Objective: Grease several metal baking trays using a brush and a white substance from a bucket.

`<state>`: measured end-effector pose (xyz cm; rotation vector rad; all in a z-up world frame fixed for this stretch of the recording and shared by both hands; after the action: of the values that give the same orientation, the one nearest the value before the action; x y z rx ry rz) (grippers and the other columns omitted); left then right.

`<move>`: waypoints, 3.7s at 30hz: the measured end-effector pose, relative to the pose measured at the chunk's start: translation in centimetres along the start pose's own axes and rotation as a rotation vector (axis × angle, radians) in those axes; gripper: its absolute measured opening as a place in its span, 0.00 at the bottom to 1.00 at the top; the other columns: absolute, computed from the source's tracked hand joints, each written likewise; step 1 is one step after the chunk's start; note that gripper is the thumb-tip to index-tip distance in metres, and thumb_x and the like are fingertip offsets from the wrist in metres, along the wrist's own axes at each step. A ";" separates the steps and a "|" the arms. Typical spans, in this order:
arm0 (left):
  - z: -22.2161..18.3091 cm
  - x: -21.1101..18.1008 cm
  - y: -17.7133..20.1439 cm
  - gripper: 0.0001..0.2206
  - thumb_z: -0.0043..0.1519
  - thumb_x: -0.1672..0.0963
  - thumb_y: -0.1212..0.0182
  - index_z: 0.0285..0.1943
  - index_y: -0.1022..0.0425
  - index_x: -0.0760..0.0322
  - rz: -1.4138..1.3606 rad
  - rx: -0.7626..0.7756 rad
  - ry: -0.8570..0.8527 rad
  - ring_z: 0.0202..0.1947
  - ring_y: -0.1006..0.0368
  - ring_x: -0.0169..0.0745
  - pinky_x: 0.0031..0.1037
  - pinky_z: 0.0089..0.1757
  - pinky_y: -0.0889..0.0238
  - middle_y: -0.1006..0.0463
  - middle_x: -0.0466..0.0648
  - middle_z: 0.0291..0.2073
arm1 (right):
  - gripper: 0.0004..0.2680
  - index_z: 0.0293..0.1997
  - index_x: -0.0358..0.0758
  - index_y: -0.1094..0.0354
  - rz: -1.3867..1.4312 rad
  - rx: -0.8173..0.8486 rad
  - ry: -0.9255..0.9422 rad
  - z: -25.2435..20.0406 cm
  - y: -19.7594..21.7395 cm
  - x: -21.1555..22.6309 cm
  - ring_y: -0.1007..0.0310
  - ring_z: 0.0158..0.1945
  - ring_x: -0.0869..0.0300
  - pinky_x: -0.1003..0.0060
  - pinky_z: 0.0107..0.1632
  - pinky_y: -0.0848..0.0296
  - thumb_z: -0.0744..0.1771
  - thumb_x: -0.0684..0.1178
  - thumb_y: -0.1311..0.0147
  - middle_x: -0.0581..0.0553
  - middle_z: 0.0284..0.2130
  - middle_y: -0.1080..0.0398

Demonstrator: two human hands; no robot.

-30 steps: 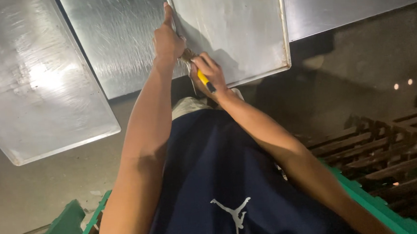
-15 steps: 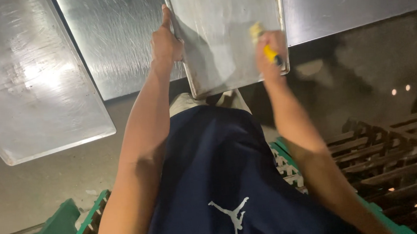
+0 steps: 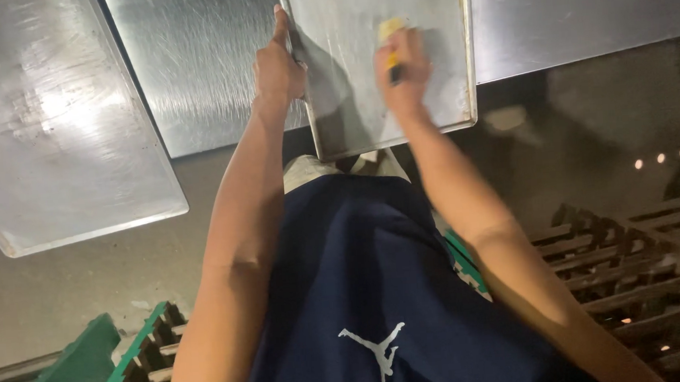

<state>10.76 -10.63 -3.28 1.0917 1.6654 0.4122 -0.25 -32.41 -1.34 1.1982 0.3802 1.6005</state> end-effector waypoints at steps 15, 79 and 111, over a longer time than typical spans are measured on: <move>0.8 1.2 -1.1 0.45 0.55 0.63 0.40 0.82 0.60 0.46 -0.032 -0.023 -0.038 0.44 0.22 0.68 0.49 0.45 0.30 0.19 0.66 0.39 | 0.03 0.40 0.37 0.35 0.335 -0.029 -0.026 4.2 -9.3 6.4 0.27 0.40 0.44 0.52 0.43 0.27 0.71 0.43 0.50 0.39 0.35 0.29; -0.2 -2.7 1.3 0.42 0.59 0.64 0.46 0.81 0.57 0.36 -0.040 0.011 0.142 0.40 0.21 0.70 0.52 0.43 0.33 0.20 0.68 0.35 | 0.07 0.43 0.42 0.31 0.046 -0.234 0.142 16.2 -16.3 -3.6 0.23 0.31 0.51 0.56 0.33 0.25 0.68 0.51 0.40 0.45 0.31 0.26; -3.2 -3.6 0.0 0.35 0.63 0.59 0.46 0.80 0.54 0.42 0.010 -0.114 0.195 0.37 0.22 0.68 0.52 0.44 0.32 0.20 0.66 0.35 | 0.13 0.39 0.34 0.29 0.188 -0.462 -0.524 23.5 -14.7 -29.7 0.18 0.35 0.47 0.57 0.36 0.21 0.62 0.55 0.35 0.39 0.30 0.20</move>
<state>8.07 -12.83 0.07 1.0017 1.7830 0.6291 25.83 -59.57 -16.63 1.2505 -0.4280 1.3574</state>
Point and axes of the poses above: each hand's wrist, its own z-axis towards the middle knuckle, its own y-axis out of the back of the hand, x = y × z, the point moved 1 cm from there along z, towards the middle knuckle
